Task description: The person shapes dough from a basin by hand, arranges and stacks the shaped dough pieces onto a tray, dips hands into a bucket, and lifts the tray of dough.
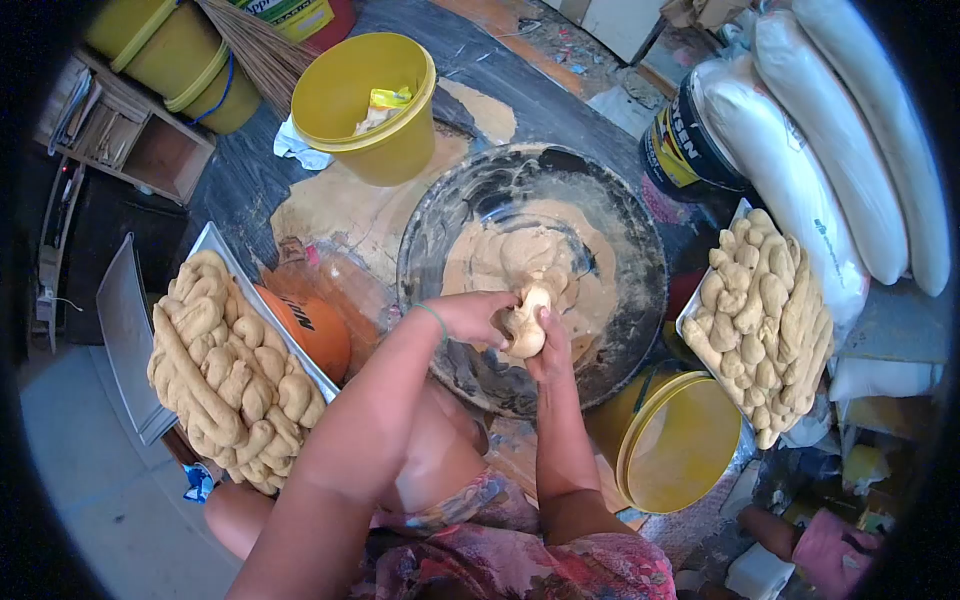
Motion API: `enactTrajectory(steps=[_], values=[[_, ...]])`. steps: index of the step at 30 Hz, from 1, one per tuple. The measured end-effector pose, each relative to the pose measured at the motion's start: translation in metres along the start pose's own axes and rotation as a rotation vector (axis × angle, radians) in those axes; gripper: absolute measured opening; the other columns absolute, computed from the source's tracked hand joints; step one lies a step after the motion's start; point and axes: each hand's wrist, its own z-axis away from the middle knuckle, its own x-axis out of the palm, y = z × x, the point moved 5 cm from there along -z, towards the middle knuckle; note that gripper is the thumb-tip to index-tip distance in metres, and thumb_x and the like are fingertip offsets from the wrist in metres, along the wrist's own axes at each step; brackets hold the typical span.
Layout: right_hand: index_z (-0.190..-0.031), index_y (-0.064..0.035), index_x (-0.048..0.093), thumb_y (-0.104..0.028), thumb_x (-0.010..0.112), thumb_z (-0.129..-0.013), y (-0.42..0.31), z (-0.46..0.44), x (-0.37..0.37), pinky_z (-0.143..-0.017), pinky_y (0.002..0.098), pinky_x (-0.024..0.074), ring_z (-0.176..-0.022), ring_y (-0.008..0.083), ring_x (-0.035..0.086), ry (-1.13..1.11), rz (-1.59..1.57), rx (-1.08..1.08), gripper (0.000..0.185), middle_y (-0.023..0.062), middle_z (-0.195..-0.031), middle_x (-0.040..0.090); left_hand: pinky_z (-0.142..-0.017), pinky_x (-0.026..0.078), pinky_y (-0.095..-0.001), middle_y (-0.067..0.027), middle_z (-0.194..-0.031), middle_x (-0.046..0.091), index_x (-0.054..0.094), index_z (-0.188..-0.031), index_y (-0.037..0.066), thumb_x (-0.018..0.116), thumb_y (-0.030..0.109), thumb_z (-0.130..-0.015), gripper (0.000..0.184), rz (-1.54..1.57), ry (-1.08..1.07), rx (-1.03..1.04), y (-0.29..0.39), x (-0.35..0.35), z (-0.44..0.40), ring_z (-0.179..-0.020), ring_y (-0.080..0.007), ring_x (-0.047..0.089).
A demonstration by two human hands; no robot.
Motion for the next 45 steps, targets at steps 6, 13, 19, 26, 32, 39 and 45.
enactTrajectory(steps=[6,13,19,26,32,39,45], values=[[-0.133,-0.0039,0.038,-0.024,0.064,-0.084,-0.008,0.0,0.026,-0.099,0.0356,0.038,-0.116,0.0217,0.048,-0.067,0.028,-0.027,0.059,0.0074,-0.124,0.05,-0.088,0.044,-0.037,-0.0222,-0.118,0.056,0.053,-0.121,0.0,0.075,0.031,-0.069,0.064,-0.283,0.167,0.045,-0.001,-0.005,-0.001,-0.105,-0.0326,0.056],[-0.134,-0.0048,0.039,-0.015,0.069,-0.08,0.001,-0.009,0.007,-0.094,0.0316,0.0411,-0.111,0.0176,0.051,-0.083,0.333,0.097,0.063,0.0058,-0.123,0.052,-0.077,0.048,-0.0369,-0.0198,-0.089,0.066,0.065,-0.101,0.0,0.075,0.033,-0.066,0.049,-0.105,0.141,-0.077,-0.004,-0.013,0.003,-0.084,-0.0308,0.064],[-0.121,-0.0003,0.052,-0.014,0.07,-0.076,-0.015,-0.013,-0.051,-0.083,0.027,0.0463,-0.095,0.0163,0.059,0.143,0.477,0.235,0.05,0.0057,-0.108,0.061,-0.081,0.048,-0.0384,-0.022,-0.093,0.066,0.065,-0.101,0.0,0.07,0.027,-0.069,0.042,-0.224,0.27,-0.161,-0.013,-0.027,0.009,-0.088,-0.034,0.063],[-0.12,0.0034,0.053,-0.019,0.072,-0.073,-0.043,-0.009,-0.168,-0.09,0.0394,0.0439,-0.103,0.0302,0.056,0.847,1.464,-0.309,0.056,0.0199,-0.114,0.058,-0.088,0.047,-0.0425,-0.0257,-0.107,0.06,0.052,-0.12,0.003,0.059,0.018,-0.077,0.046,-0.137,0.652,-0.378,-0.038,-0.051,0.036,-0.098,-0.0388,0.059],[-0.124,-0.0019,0.051,-0.013,0.063,-0.079,0.001,-0.074,-0.101,-0.093,0.0355,0.0442,-0.111,0.029,0.054,0.324,1.373,-0.218,0.049,0.0172,-0.121,0.054,-0.092,0.044,-0.0456,-0.0203,-0.122,0.049,0.051,-0.122,0.006,0.059,0.03,-0.082,0.047,-0.211,0.828,-0.55,-0.036,-0.059,0.047,-0.107,-0.0394,0.054],[-0.126,0.0011,0.049,-0.014,0.062,-0.078,0.105,-0.211,-0.033,-0.096,0.0376,0.0419,-0.113,0.0313,0.054,-0.141,1.147,-0.019,0.052,0.0211,-0.125,0.054,-0.092,0.043,-0.0478,-0.0161,-0.124,0.047,0.05,-0.125,0.01,0.06,0.037,-0.083,0.051,-0.323,0.808,-0.58,-0.029,-0.061,0.052,-0.114,-0.0347,0.051],[-0.124,-0.0028,0.052,-0.023,0.059,-0.084,0.179,-0.218,-0.033,-0.095,0.0386,0.0424,-0.116,0.0296,0.052,-0.213,1.477,-0.15,0.046,0.0203,-0.124,0.054,-0.092,0.041,-0.0502,-0.0153,-0.127,0.047,0.05,-0.125,0.01,0.06,0.039,-0.083,0.052,-0.33,0.718,-0.6,-0.023,-0.061,0.047,-0.112,-0.0354,0.052]])
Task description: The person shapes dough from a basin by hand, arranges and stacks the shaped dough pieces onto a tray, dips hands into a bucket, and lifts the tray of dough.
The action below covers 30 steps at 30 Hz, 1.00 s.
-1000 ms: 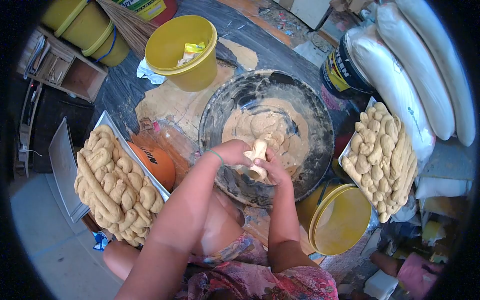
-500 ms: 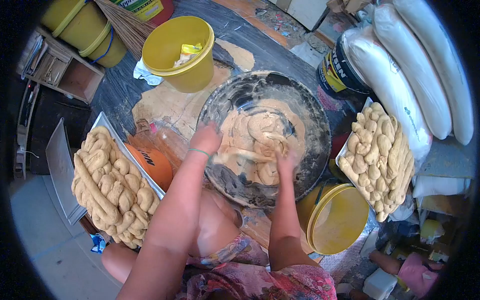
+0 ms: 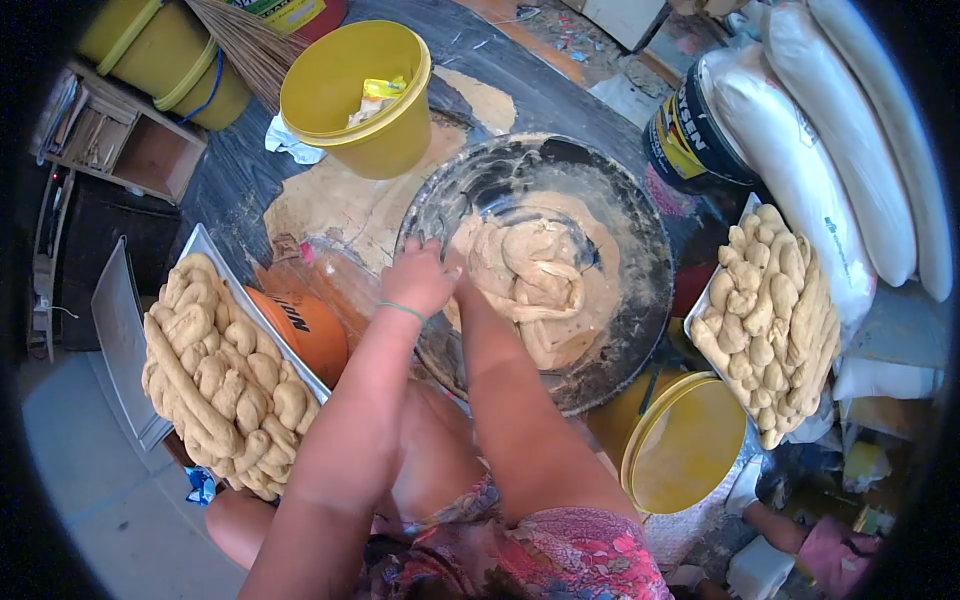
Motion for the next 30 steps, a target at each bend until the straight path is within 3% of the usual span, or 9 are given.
enactTrajectory(steps=[4,9,11,14,16,18,21,24,30], values=[[-0.127,0.0013,0.046,-0.024,0.052,-0.085,0.027,0.075,0.045,-0.094,0.0407,0.0436,-0.114,0.0306,0.054,-0.085,0.212,0.034,0.05,0.0213,-0.125,0.053,-0.091,0.042,-0.0497,-0.0158,-0.126,0.049,0.049,-0.126,0.009,0.06,0.041,-0.083,0.055,-0.021,-0.023,0.02,0.0,0.0,-0.002,-0.113,-0.0355,0.052],[-0.119,0.0023,0.054,-0.028,0.05,-0.083,0.014,0.158,-0.003,-0.089,0.0434,0.0458,-0.113,0.0312,0.054,-0.673,0.539,0.289,0.047,0.0224,-0.114,0.059,-0.091,0.044,-0.0481,-0.0166,-0.124,0.053,0.049,-0.126,0.008,0.06,0.042,-0.083,0.055,-0.029,-0.06,0.035,0.008,0.004,-0.003,-0.112,-0.0324,0.054],[-0.098,-0.0027,0.064,-0.025,0.048,-0.086,0.095,0.176,0.023,-0.077,0.0459,0.0487,-0.09,0.0366,0.063,-0.776,0.579,0.222,0.03,0.0198,-0.104,0.064,-0.091,0.044,-0.0461,-0.0169,-0.124,0.053,0.049,-0.126,0.008,0.06,0.041,-0.083,0.055,-0.026,-0.076,0.048,0.012,0.006,-0.003,-0.112,-0.0314,0.055],[-0.104,0.0014,0.062,-0.022,0.053,-0.082,0.046,0.202,-0.055,-0.077,0.0397,0.0491,-0.092,0.0258,0.062,-0.902,0.12,0.46,0.034,0.0132,-0.099,0.066,-0.091,0.045,-0.0435,-0.0174,-0.124,0.054,0.049,-0.126,0.007,0.06,0.04,-0.083,0.056,-0.015,-0.117,0.068,0.016,0.009,-0.001,-0.112,-0.0315,0.055],[-0.104,-0.0006,0.064,-0.017,0.056,-0.082,0.093,0.206,-0.076,-0.072,0.0376,0.0488,-0.085,0.0214,0.059,-0.74,-0.479,0.647,0.029,0.0082,-0.095,0.064,-0.091,0.045,-0.0426,-0.0177,-0.123,0.055,0.049,-0.125,0.006,0.061,0.04,-0.082,0.056,-0.001,-0.128,0.081,0.016,0.012,0.001,-0.111,-0.0319,0.055],[-0.103,-0.0017,0.064,-0.01,0.058,-0.08,0.132,0.191,-0.128,-0.066,0.0341,0.0478,-0.082,0.0196,0.058,-0.246,-0.789,0.724,0.025,0.0079,-0.093,0.063,-0.091,0.045,-0.0421,-0.018,-0.122,0.056,0.05,-0.124,0.005,0.061,0.041,-0.082,0.057,0.017,-0.115,0.093,0.013,0.013,0.0,-0.111,-0.0322,0.055],[-0.1,-0.0016,0.064,-0.008,0.055,-0.081,0.084,0.19,-0.175,-0.063,0.0302,0.0461,-0.08,0.0187,0.058,-0.123,-0.558,0.751,0.022,0.0083,-0.09,0.063,-0.091,0.045,-0.0426,-0.0182,-0.121,0.056,0.051,-0.122,0.005,0.062,0.04,-0.081,0.055,0.013,-0.11,0.107,0.013,0.015,0.0,-0.111,-0.0322,0.055],[-0.095,0.0008,0.067,-0.003,0.052,-0.079,0.114,0.162,-0.2,-0.061,0.029,0.0471,-0.067,0.0178,0.058,0.088,-0.312,0.596,0.022,0.0099,-0.082,0.064,-0.091,0.045,-0.0426,-0.0189,-0.121,0.057,0.052,-0.121,0.004,0.063,0.039,-0.08,0.055,0.009,-0.125,0.131,0.015,0.016,0.002,-0.11,-0.0326,0.056],[-0.098,-0.0029,0.067,-0.007,0.057,-0.077,0.103,0.107,-0.229,-0.068,0.0291,0.0457,-0.074,0.0161,0.057,0.31,-0.386,0.348,0.024,0.005,-0.085,0.064,-0.091,0.046,-0.0427,-0.0196,-0.12,0.058,0.051,-0.124,0.004,0.062,0.039,-0.08,0.057,0.042,-0.158,0.123,0.008,0.023,-0.004,-0.109,-0.0336,0.057]])
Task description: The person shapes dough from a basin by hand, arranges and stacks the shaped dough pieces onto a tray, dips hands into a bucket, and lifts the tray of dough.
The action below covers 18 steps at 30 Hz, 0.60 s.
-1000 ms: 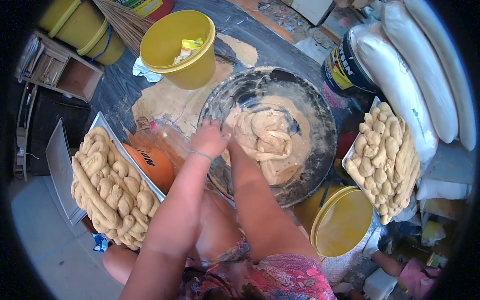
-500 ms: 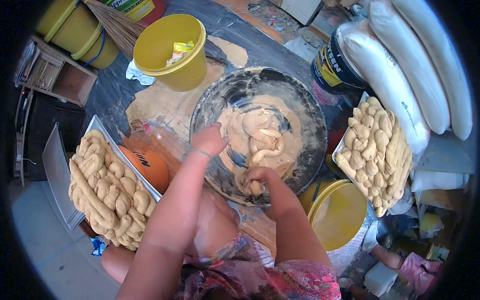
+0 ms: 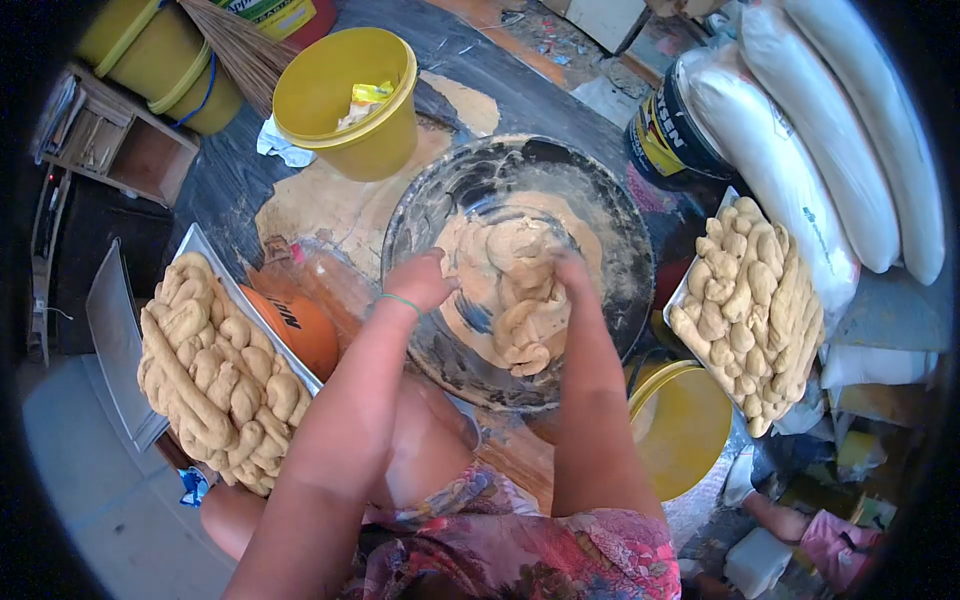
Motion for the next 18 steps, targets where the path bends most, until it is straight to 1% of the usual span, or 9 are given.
enactTrajectory(steps=[3,5,7,10,11,14,17,18], values=[[-0.098,-0.0039,0.067,-0.013,0.059,-0.077,0.056,-0.04,-0.002,-0.073,0.0328,0.0472,-0.083,0.0217,0.06,0.376,0.234,0.033,0.025,0.0096,-0.091,0.065,-0.091,0.046,-0.0427,-0.0193,-0.12,0.058,0.051,-0.125,0.005,0.062,0.04,-0.08,0.057,-0.009,0.003,0.007,0.002,-0.004,0.002,-0.108,-0.0335,0.057],[-0.103,-0.0047,0.063,-0.021,0.063,-0.075,0.038,-0.005,0.049,-0.082,0.038,0.0459,-0.095,0.0284,0.058,0.342,0.741,-0.075,0.032,0.0148,-0.103,0.062,-0.091,0.046,-0.0425,-0.0191,-0.119,0.058,0.051,-0.125,0.005,0.062,0.04,-0.08,0.057,-0.017,0.005,0.002,0.003,-0.003,0.001,-0.108,-0.0334,0.057],[-0.113,-0.0059,0.056,-0.028,0.067,-0.072,0.031,0.038,0.098,-0.092,0.0435,0.0399,-0.11,0.0339,0.05,0.614,1.087,-0.409,0.047,0.0162,-0.118,0.055,-0.09,0.046,-0.0425,-0.0191,-0.118,0.059,0.051,-0.125,0.005,0.062,0.04,-0.08,0.057,-0.027,0.006,0.005,0.006,-0.001,-0.001,-0.107,-0.0334,0.058],[-0.115,-0.0121,0.056,-0.031,0.065,-0.074,0.007,0.075,0.117,-0.093,0.0462,0.0388,-0.111,0.036,0.049,0.394,1.003,0.055,0.046,0.0188,-0.116,0.053,-0.09,0.046,-0.0424,-0.019,-0.117,0.059,0.051,-0.125,0.006,0.061,0.04,-0.08,0.057,-0.04,0.001,0.001,0.004,0.0,-0.003,-0.107,-0.0333,0.058],[-0.112,-0.0124,0.057,-0.034,0.067,-0.072,-0.002,0.082,0.113,-0.092,0.0438,0.0392,-0.112,0.0339,0.047,0.38,0.887,0.027,0.047,0.0162,-0.118,0.051,-0.09,0.046,-0.0424,-0.0188,-0.116,0.06,0.051,-0.125,0.006,0.061,0.039,-0.08,0.057,-0.036,-0.011,-0.004,0.004,-0.001,-0.003,-0.106,-0.0332,0.058],[-0.112,-0.0129,0.057,-0.035,0.068,-0.072,0.0,0.08,0.104,-0.094,0.0436,0.0375,-0.108,0.0328,0.051,0.238,0.888,0.192,0.047,0.013,-0.116,0.053,-0.089,0.046,-0.0426,-0.0183,-0.116,0.06,0.052,-0.124,0.006,0.061,0.039,-0.081,0.056,-0.026,-0.021,0.002,0.002,0.0,-0.004,-0.106,-0.033,0.058],[-0.112,-0.0101,0.055,-0.041,0.067,-0.072,-0.015,0.091,0.104,-0.093,0.0446,0.0376,-0.105,0.0325,0.056,0.405,1.101,0.006,0.052,0.0155,-0.113,0.058,-0.089,0.047,-0.0428,-0.0179,-0.116,0.06,0.053,-0.122,0.006,0.061,0.039,-0.081,0.054,-0.026,-0.005,0.001,0.002,0.002,-0.003,-0.106,-0.0331,0.058],[-0.11,-0.0085,0.056,-0.041,0.067,-0.073,-0.016,0.088,0.107,-0.091,0.0445,0.0392,-0.101,0.0336,0.057,0.324,1.013,0.009,0.051,0.0172,-0.108,0.06,-0.089,0.047,-0.0428,-0.0178,-0.116,0.06,0.053,-0.121,0.006,0.061,0.039,-0.081,0.053,-0.03,0.002,-0.003,0.002,0.0,-0.001,-0.106,-0.0331,0.058]])
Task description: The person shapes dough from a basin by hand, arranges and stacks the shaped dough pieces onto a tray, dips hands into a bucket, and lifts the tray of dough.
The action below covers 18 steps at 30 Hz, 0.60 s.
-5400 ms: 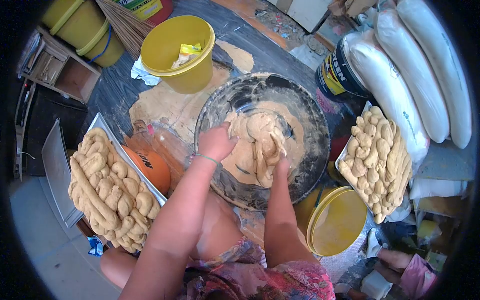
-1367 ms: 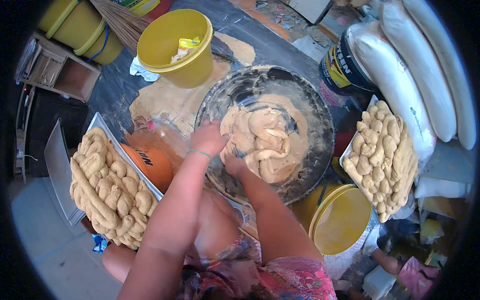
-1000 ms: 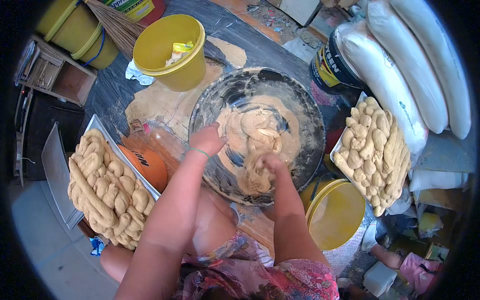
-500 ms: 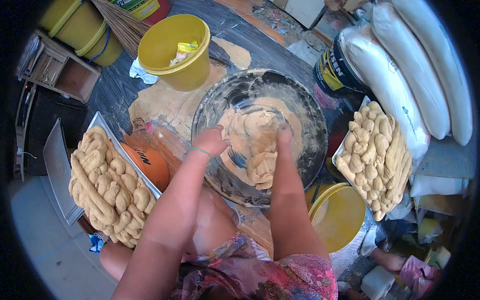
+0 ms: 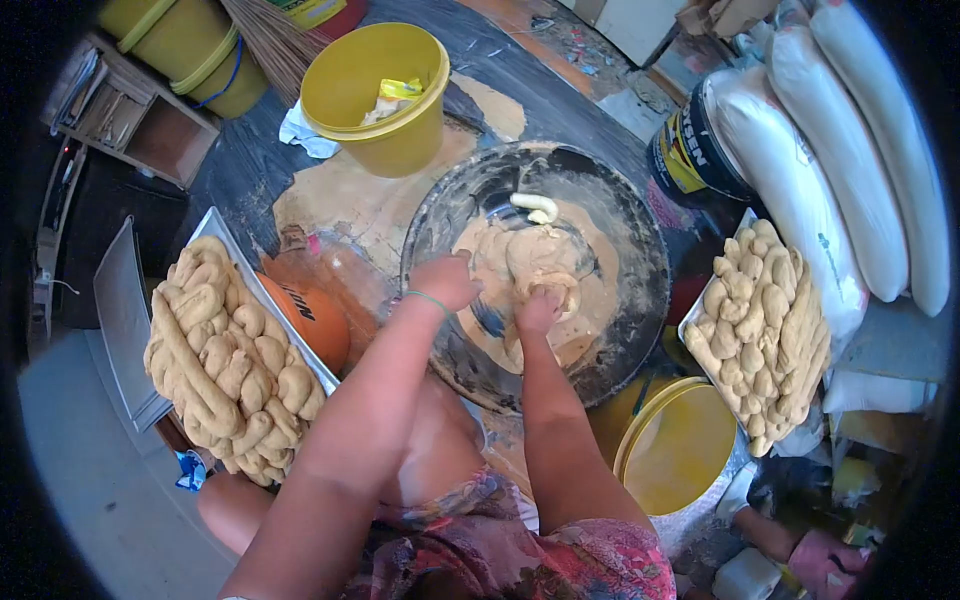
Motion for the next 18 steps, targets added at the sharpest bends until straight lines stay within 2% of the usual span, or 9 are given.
enactTrajectory(steps=[2,5,8,11,14,17,18], values=[[-0.107,-0.0054,0.057,-0.04,0.066,-0.074,-0.004,-0.002,0.005,-0.087,0.0445,0.0423,-0.094,0.0358,0.061,-0.152,-0.173,-0.034,0.049,0.0205,-0.098,0.063,-0.088,0.047,-0.0429,-0.0179,-0.116,0.06,0.053,-0.12,0.005,0.061,0.038,-0.081,0.051,-0.017,-0.009,0.01,0.001,0.0,0.003,-0.106,-0.0331,0.058],[-0.107,-0.0016,0.055,-0.035,0.066,-0.076,-0.029,0.016,-0.024,-0.081,0.046,0.0447,-0.092,0.0392,0.061,-0.113,-0.486,-0.055,0.047,0.0249,-0.092,0.062,-0.088,0.047,-0.0428,-0.018,-0.116,0.06,0.053,-0.12,0.005,0.061,0.038,-0.082,0.051,-0.002,-0.004,-0.002,0.0,0.0,0.002,-0.106,-0.0332,0.058],[-0.107,-0.0003,0.055,-0.028,0.065,-0.078,-0.047,0.045,-0.033,-0.077,0.047,0.0454,-0.092,0.0431,0.058,-0.208,-0.578,-0.122,0.042,0.0282,-0.096,0.06,-0.088,0.047,-0.0428,-0.0182,-0.115,0.06,0.052,-0.121,0.005,0.061,0.039,-0.082,0.052,-0.001,-0.018,-0.007,0.0,0.003,-0.001,-0.106,-0.0338,0.058],[-0.116,0.0013,0.049,-0.018,0.063,-0.078,-0.057,0.058,-0.039,-0.081,0.0477,0.0454,-0.094,0.0435,0.058,-0.355,-0.625,-0.343,0.045,0.0282,-0.102,0.06,-0.089,0.047,-0.0426,-0.0183,-0.114,0.061,0.052,-0.122,0.005,0.061,0.04,-0.082,0.053,-0.022,-0.02,0.002,0.003,0.004,-0.002,-0.106,-0.0342,0.059],[-0.122,0.0005,0.046,-0.016,0.063,-0.077,-0.034,0.033,0.002,-0.088,0.0439,0.0445,-0.105,0.0437,0.053,-0.187,-0.417,-0.722,0.05,0.0295,-0.118,0.052,-0.089,0.047,-0.0423,-0.0183,-0.114,0.061,0.051,-0.124,0.006,0.06,0.04,-0.082,0.054,-0.021,-0.044,0.0,0.005,0.002,0.0,-0.106,-0.0339,0.059],[-0.131,-0.0066,0.043,-0.021,0.065,-0.077,0.0,-0.016,-0.01,-0.099,0.0447,0.0376,-0.12,0.04,0.043,-0.371,-0.361,-0.184,0.06,0.0261,-0.134,0.04,-0.089,0.047,-0.0418,-0.018,-0.116,0.06,0.049,-0.126,0.006,0.06,0.04,-0.083,0.056,-0.017,-0.051,0.0,0.003,0.002,0.002,-0.106,-0.0334,0.058],[-0.131,-0.0089,0.044,-0.024,0.066,-0.076,0.006,-0.019,-0.01,-0.1,0.0463,0.0355,-0.122,0.0383,0.042,-0.278,-0.301,-0.181,0.061,0.0244,-0.135,0.04,-0.089,0.047,-0.0416,-0.0179,-0.117,0.06,0.049,-0.127,0.007,0.06,0.04,-0.083,0.056,-0.02,-0.049,0.001,0.002,0.002,0.002,-0.106,-0.0333,0.058]])
